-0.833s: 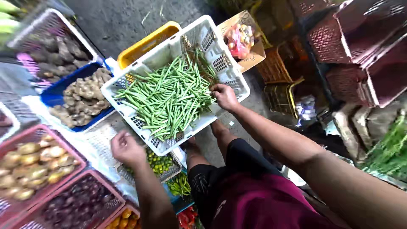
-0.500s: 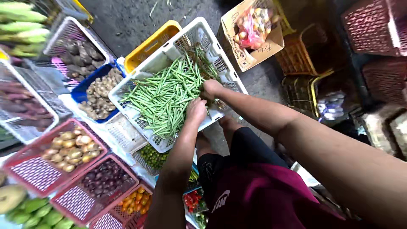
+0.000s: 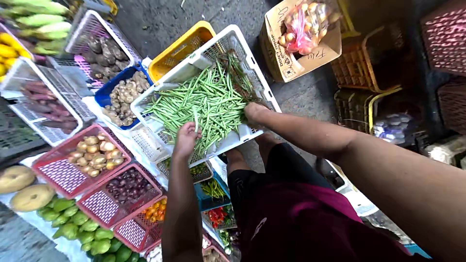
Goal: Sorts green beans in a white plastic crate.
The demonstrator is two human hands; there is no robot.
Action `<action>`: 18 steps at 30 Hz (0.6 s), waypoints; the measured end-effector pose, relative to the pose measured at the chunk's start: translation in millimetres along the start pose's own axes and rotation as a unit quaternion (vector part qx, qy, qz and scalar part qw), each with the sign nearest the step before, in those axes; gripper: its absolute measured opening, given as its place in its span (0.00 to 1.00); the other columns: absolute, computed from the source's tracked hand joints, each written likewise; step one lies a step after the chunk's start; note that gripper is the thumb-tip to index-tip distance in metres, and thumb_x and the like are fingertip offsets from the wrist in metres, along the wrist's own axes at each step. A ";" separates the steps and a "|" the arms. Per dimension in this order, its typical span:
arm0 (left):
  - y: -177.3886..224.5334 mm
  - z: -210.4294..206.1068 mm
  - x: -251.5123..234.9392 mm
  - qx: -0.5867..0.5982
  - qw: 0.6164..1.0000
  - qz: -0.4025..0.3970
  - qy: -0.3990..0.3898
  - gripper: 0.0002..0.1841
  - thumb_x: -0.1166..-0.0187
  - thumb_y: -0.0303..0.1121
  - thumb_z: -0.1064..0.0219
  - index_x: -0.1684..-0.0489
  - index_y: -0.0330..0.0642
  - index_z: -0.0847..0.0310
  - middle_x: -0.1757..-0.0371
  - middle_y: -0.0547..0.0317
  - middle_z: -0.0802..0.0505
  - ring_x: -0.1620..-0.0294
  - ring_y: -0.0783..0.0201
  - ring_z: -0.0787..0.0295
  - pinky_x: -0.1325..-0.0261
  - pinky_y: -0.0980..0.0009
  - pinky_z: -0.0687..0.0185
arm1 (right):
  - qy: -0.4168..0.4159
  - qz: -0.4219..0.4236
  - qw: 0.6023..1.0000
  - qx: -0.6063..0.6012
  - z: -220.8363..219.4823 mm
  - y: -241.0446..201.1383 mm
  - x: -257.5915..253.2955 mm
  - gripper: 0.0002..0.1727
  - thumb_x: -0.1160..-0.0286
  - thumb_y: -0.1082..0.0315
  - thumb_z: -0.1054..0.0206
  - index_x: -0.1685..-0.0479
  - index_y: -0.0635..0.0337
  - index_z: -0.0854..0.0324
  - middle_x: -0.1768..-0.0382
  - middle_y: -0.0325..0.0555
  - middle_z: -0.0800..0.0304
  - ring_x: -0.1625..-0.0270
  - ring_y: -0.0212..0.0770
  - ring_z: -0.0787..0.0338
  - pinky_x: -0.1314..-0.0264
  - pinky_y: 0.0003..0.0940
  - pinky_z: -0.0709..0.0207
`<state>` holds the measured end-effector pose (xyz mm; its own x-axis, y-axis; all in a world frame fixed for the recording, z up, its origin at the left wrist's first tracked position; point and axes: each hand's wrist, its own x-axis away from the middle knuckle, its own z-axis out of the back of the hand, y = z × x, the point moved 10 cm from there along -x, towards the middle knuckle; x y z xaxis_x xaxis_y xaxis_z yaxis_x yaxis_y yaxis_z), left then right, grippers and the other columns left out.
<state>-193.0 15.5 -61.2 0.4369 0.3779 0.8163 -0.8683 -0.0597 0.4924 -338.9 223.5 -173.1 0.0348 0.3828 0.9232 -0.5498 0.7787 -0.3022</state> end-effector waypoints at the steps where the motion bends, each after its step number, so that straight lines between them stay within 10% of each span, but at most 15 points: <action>1: 11.1 -15.2 -8.7 -0.057 0.998 0.005 0.002 0.11 0.16 0.23 0.41 0.41 0.34 0.21 0.52 0.46 0.09 0.59 0.57 0.11 0.52 0.56 0.14 | 0.001 -0.011 1.000 0.006 -1.3 0.1 0.9 0.16 0.34 0.70 0.24 0.51 0.73 0.15 0.39 0.70 0.15 0.36 0.68 0.13 0.41 0.70 0.18; 4: 43.7 -66.2 -51.1 -0.251 0.967 -0.034 0.007 0.10 0.21 0.33 0.33 0.49 0.40 0.12 0.52 0.48 0.07 0.53 0.50 0.10 0.48 0.44 0.14 | 0.000 -0.032 0.999 -0.004 -3.7 5.4 4.5 0.16 0.28 0.73 0.29 0.46 0.76 0.17 0.35 0.72 0.18 0.34 0.69 0.14 0.39 0.70 0.18; 8: 37.8 -111.9 -89.6 -0.505 0.860 -0.035 -0.066 0.24 0.30 0.31 0.29 0.31 0.52 0.15 0.30 0.48 0.14 0.29 0.43 0.16 0.34 0.38 0.17 | -0.024 -0.035 0.999 -0.025 -6.0 6.1 4.0 0.14 0.25 0.76 0.34 0.43 0.76 0.17 0.34 0.70 0.16 0.30 0.67 0.15 0.33 0.67 0.20; 18: 27.2 -93.3 -96.9 -0.506 0.858 -0.053 -0.066 0.18 0.24 0.40 0.29 0.38 0.50 0.11 0.36 0.50 0.09 0.29 0.45 0.16 0.30 0.40 0.19 | -0.032 -0.018 0.999 0.003 -3.6 7.2 -13.0 0.21 0.34 0.69 0.23 0.45 0.74 0.16 0.37 0.70 0.15 0.31 0.67 0.15 0.32 0.68 0.22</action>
<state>-280.9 63.5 -155.1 0.4912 0.2185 0.8432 -0.5519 0.8270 0.1072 -340.3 225.9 -188.2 0.0014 0.3222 0.9467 -0.5534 0.7887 -0.2676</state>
